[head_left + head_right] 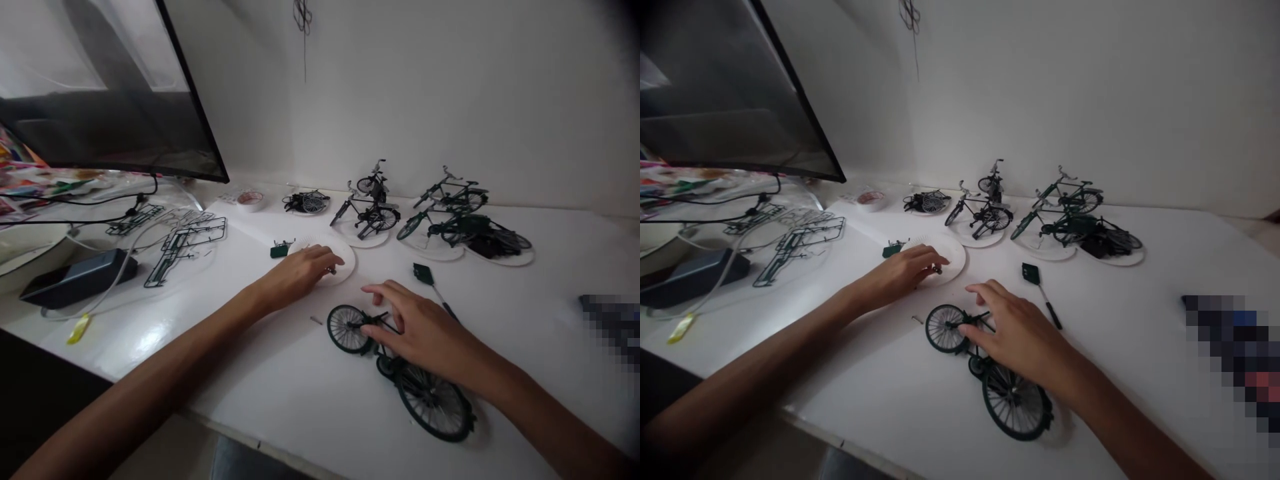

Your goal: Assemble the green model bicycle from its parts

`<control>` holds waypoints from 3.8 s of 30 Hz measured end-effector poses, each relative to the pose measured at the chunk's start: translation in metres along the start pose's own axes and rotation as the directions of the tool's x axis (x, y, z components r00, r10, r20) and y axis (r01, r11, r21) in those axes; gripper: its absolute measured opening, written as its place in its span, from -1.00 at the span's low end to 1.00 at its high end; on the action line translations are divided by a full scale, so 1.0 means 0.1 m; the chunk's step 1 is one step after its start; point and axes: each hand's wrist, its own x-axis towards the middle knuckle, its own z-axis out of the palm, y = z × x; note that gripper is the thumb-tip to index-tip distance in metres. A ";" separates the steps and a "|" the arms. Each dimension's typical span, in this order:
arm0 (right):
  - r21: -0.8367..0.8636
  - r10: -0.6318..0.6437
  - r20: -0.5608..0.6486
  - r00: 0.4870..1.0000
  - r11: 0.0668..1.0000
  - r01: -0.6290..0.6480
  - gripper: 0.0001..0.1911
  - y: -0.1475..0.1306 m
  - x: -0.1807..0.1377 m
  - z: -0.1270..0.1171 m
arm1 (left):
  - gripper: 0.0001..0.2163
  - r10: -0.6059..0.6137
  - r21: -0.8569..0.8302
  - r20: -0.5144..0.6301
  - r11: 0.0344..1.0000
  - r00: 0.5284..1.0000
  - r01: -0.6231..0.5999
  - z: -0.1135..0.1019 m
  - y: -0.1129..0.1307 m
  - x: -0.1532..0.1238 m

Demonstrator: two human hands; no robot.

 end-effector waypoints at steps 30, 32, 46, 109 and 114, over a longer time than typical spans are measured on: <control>0.452 -0.029 -0.198 0.980 0.884 0.118 -0.85 -0.15 0.04 -0.16 | -0.83 0.055 -0.227 -0.260 0.967 0.964 -0.116 0.00 0.52 -0.02; 0.387 0.028 -0.240 0.970 0.919 0.070 -0.82 -0.09 0.03 -0.25 | -0.79 0.050 -0.219 -0.153 0.972 0.987 -0.083 -0.11 0.48 -0.05; 0.516 0.305 -0.050 0.951 0.823 -0.236 -0.68 0.28 -0.02 -0.22 | -0.38 -0.013 -0.192 0.304 0.978 0.953 0.075 -0.14 0.47 -0.17; 0.954 0.229 0.186 0.955 0.190 -0.232 -0.92 0.11 -0.10 -0.12 | -0.74 -0.309 -0.822 0.488 0.152 0.816 0.549 0.04 0.65 -0.03; 0.938 0.225 0.229 0.947 0.209 -0.277 -0.90 0.14 -0.10 -0.13 | -0.72 -0.312 -0.802 0.472 0.235 0.824 0.549 0.04 0.62 -0.05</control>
